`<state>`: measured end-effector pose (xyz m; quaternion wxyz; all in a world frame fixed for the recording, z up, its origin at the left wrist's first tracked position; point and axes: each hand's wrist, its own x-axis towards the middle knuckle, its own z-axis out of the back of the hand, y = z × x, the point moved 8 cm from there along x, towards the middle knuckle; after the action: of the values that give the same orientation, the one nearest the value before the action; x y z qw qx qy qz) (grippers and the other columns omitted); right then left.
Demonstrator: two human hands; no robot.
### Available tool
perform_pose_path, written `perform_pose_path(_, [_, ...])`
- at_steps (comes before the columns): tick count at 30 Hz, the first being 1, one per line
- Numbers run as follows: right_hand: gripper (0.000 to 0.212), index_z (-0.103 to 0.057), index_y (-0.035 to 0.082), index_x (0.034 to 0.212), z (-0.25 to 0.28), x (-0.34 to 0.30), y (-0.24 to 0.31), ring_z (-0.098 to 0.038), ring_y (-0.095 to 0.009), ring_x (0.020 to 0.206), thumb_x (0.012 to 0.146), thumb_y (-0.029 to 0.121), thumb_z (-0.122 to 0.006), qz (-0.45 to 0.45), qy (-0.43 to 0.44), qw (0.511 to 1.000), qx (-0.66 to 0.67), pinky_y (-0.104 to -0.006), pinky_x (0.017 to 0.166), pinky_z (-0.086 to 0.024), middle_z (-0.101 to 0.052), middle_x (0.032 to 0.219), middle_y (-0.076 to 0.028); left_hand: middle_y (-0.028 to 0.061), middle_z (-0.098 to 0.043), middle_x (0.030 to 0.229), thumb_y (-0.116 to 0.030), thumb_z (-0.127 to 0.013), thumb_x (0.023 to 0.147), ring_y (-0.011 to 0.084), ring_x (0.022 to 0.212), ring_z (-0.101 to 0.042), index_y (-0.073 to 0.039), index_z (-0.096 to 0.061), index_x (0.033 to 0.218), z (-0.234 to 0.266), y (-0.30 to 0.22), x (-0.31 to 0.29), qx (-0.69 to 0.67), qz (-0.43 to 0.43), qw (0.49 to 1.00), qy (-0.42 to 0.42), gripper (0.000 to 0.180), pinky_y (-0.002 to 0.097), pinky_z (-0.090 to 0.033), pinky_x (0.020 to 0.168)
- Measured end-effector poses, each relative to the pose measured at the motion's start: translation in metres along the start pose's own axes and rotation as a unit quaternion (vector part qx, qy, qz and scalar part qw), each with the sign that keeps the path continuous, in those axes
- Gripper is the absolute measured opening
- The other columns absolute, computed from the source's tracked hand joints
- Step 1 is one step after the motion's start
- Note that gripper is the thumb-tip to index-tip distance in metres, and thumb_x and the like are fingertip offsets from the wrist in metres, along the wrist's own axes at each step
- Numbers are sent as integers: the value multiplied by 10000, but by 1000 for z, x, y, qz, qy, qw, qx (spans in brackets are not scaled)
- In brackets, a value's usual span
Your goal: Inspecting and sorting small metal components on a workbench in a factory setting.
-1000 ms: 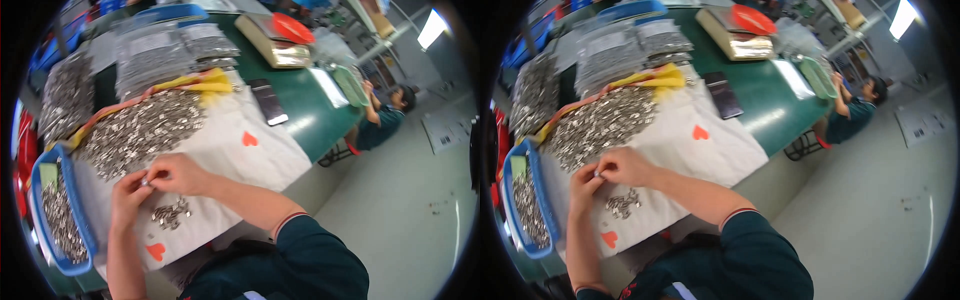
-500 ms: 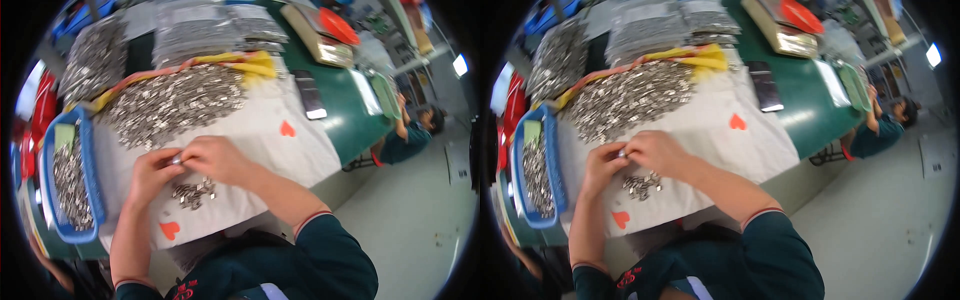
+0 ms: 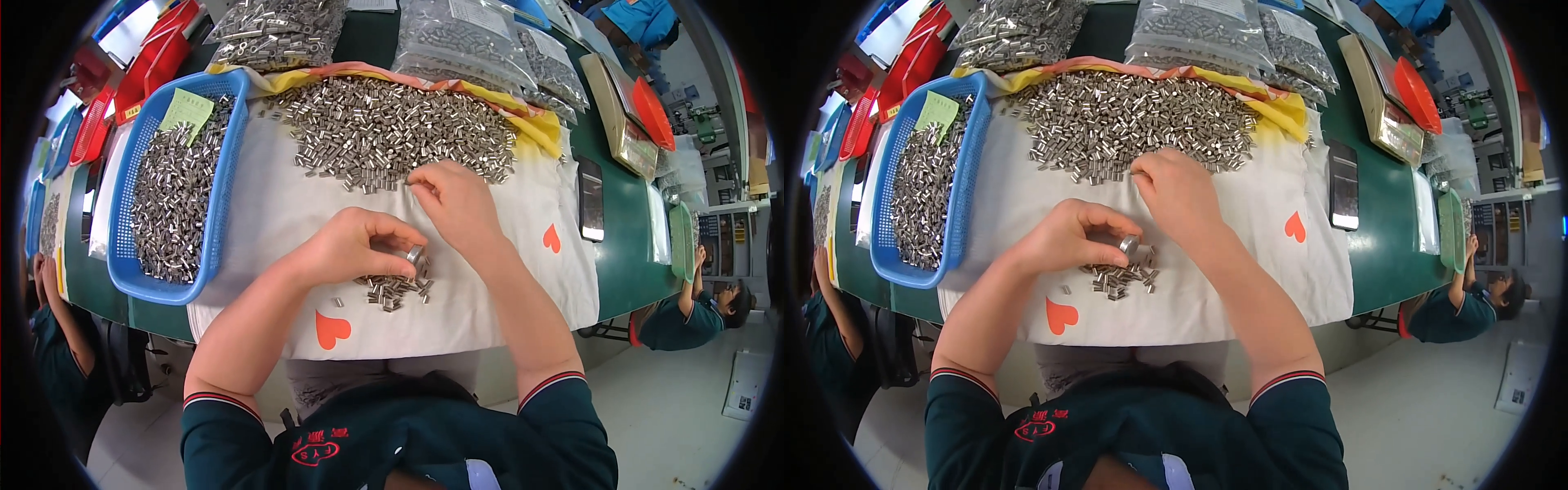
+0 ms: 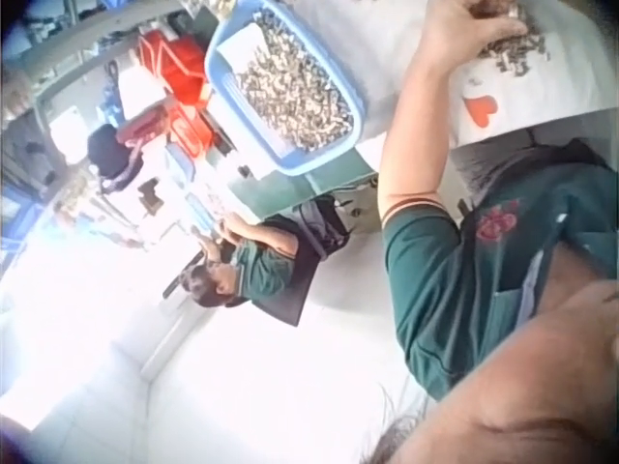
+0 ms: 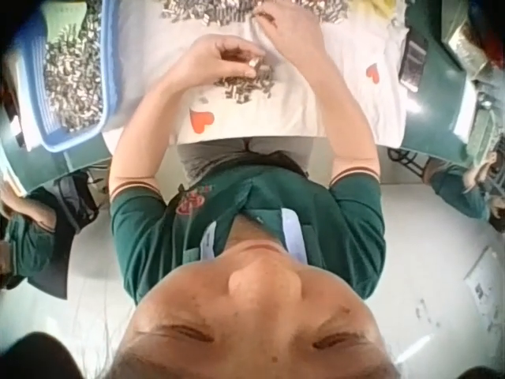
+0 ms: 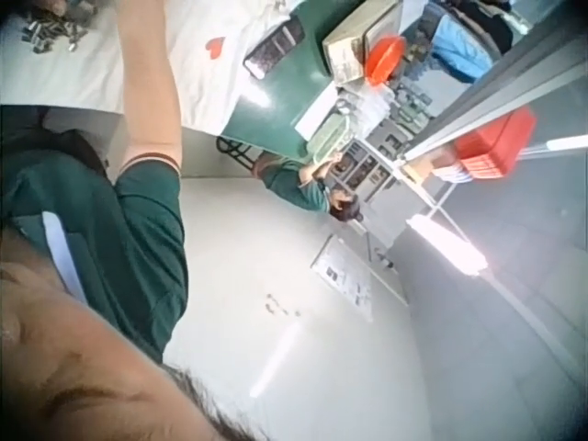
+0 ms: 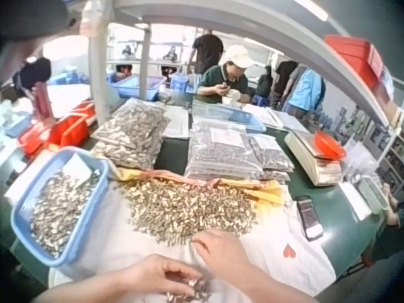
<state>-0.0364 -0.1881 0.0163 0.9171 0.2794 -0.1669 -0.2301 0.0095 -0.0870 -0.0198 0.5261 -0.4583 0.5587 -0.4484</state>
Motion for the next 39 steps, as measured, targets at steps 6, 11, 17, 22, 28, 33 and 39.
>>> perform_pose_path(6, [72,-606,61,768,-14,1,-1,-544,-254,752,714,94,-571,-7,13,997,-73,-353,680,-440,-556,760,-89,4,-599,778,-77,-714,683,48,737,-537,-22,-610,995,3,7,4,-37,32,999,-8,333,205,-460,690])
perform_pose_path(11, [71,-599,48,764,-8,-15,-8,-539,-269,766,702,81,-587,-27,-5,996,-82,-358,684,-440,-555,780,-93,3,-588,830,-27,-666,724,56,744,-544,-10,-591,1008,12,10,5,-107,11,993,-51,294,199,-463,689])
perform_pose_path(17, [90,-596,29,794,3,-29,-10,-534,-141,690,711,-2,-581,-83,-11,964,254,-257,635,-436,-565,797,-38,18,-589,838,-17,-658,731,64,758,-560,13,-570,1020,22,6,6,-193,-13,973,-124,304,189,-467,705])
perform_pose_path(22, [89,-593,21,773,-2,-27,0,-518,-103,649,685,8,-604,-51,33,951,303,-225,609,-433,-576,750,-25,24,-596,838,-22,-666,724,56,740,-552,21,-569,1026,23,10,5,-167,-7,979,-121,320,186,-463,686])
perform_pose_path(28, [84,-588,22,755,3,-29,5,-550,-123,643,674,19,-609,-66,42,965,248,-250,589,-450,-584,718,-32,32,-601,864,12,-664,710,70,780,-562,25,-562,1048,23,8,5,-115,12,986,-124,353,204,-470,695])
perform_pose_path(33, [86,-588,23,751,6,-33,21,-570,-167,649,671,23,-618,34,-18,991,129,-264,584,-460,-590,730,-61,8,-602,810,-54,-693,705,51,719,-542,7,-587,1031,24,12,5,-53,11,989,-139,348,193,-461,658])
perform_pose_path(39, [119,-591,16,786,9,-30,13,-554,-144,645,675,15,-631,-17,60,978,201,-251,588,-445,-583,724,-52,30,-616,824,-59,-691,707,52,743,-551,-6,-600,1016,20,5,3,-107,2,988,-116,327,198,-464,656])
